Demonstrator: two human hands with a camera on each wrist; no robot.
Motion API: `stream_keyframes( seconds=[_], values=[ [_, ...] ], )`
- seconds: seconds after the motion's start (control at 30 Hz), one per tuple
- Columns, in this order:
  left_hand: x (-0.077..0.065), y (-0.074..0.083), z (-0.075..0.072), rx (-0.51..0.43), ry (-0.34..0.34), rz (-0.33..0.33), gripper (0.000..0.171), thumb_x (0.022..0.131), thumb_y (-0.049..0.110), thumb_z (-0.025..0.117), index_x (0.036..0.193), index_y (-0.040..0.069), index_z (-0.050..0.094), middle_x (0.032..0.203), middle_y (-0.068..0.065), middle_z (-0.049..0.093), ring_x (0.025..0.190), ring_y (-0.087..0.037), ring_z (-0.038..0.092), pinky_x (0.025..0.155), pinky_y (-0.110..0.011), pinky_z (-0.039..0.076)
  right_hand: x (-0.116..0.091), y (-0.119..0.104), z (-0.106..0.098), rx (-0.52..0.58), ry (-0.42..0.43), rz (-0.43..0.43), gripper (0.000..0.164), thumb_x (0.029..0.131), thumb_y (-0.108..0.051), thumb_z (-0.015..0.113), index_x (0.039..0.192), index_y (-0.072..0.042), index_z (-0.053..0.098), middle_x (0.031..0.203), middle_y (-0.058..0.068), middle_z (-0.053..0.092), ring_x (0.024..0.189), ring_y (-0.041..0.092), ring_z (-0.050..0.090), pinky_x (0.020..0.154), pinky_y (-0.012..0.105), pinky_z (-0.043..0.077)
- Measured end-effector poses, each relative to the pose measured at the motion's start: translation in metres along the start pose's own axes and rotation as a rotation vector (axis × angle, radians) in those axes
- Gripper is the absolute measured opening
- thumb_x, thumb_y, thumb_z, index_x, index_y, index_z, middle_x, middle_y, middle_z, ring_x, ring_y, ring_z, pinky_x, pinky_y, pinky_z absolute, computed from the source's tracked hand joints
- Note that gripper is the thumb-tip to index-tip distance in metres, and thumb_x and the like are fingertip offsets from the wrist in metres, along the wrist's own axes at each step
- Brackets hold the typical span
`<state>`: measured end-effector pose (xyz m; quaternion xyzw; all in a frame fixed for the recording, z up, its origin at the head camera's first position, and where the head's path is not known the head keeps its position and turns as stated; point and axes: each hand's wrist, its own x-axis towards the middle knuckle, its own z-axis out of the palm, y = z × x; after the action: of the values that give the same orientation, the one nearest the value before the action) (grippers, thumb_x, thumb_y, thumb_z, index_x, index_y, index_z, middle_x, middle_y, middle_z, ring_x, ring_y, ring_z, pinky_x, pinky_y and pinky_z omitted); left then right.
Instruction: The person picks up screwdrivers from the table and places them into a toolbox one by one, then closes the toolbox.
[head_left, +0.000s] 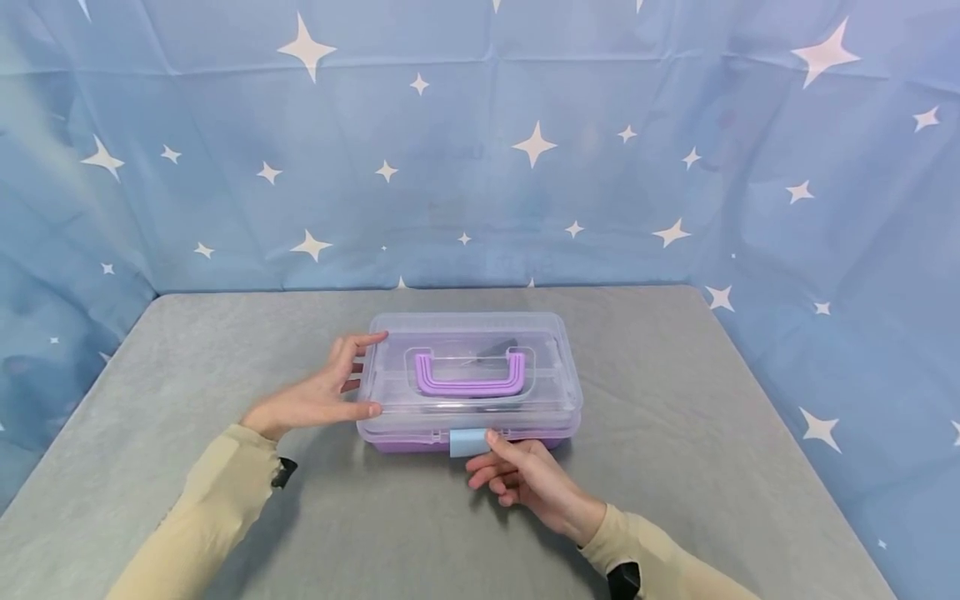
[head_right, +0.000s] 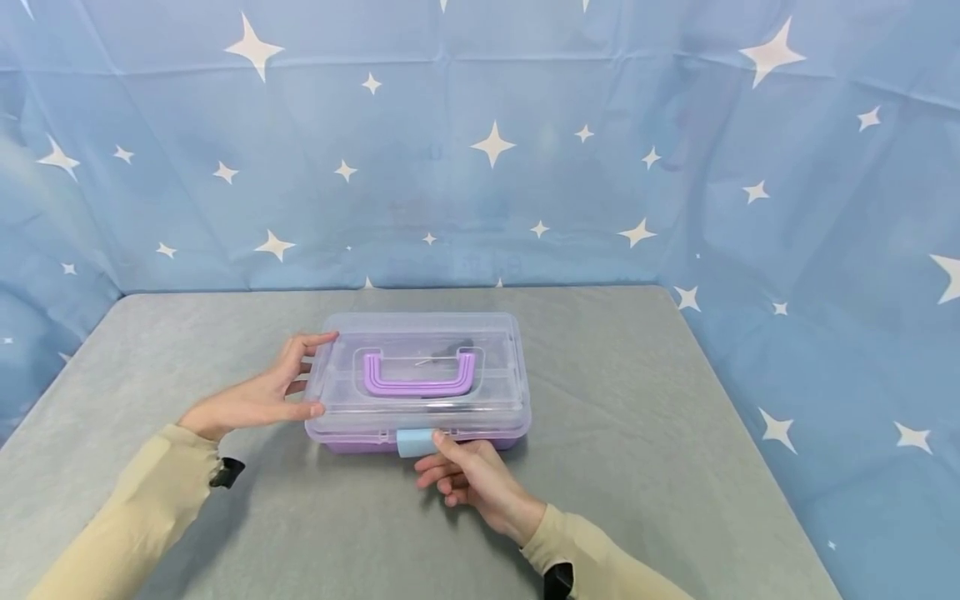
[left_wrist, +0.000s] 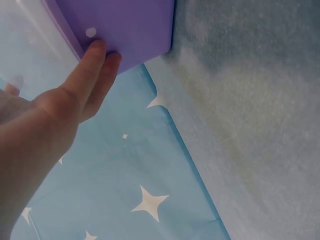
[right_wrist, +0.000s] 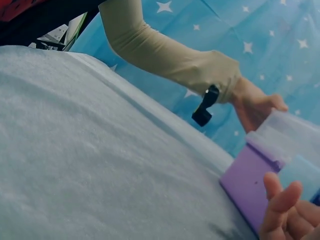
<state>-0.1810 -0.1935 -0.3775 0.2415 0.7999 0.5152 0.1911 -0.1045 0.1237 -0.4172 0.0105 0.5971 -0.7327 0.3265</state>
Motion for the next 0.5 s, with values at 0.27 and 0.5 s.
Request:
stream_keyframes(
  seconds=[0.27, 0.5],
  values=[
    [0.0004, -0.0006, 0.0019, 0.008, -0.013, 0.020, 0.084, 0.087, 0.021, 0.073, 0.148, 0.020, 0.014, 0.147, -0.013, 0.008, 0.133, -0.044, 0.021, 0.108, -0.060, 0.024, 0.0003, 0.0024, -0.0049, -0.007, -0.057, -0.009, 0.061, 0.101, -0.042, 0.049, 0.120, 0.015, 0.058, 0.085, 0.003, 0.068, 0.061, 0.005, 0.042, 0.054, 0.018, 0.039],
    [-0.0010, -0.0023, 0.0008, 0.011, 0.001, 0.015, 0.083, 0.087, 0.023, 0.072, 0.148, 0.021, 0.016, 0.147, -0.013, 0.010, 0.132, -0.045, 0.023, 0.107, -0.060, 0.025, 0.0011, 0.0030, -0.0053, -0.044, -0.057, 0.004, 0.064, 0.100, -0.046, 0.049, 0.125, 0.012, 0.057, 0.085, 0.002, 0.067, 0.059, 0.005, 0.041, 0.054, 0.020, 0.042]
  ],
)
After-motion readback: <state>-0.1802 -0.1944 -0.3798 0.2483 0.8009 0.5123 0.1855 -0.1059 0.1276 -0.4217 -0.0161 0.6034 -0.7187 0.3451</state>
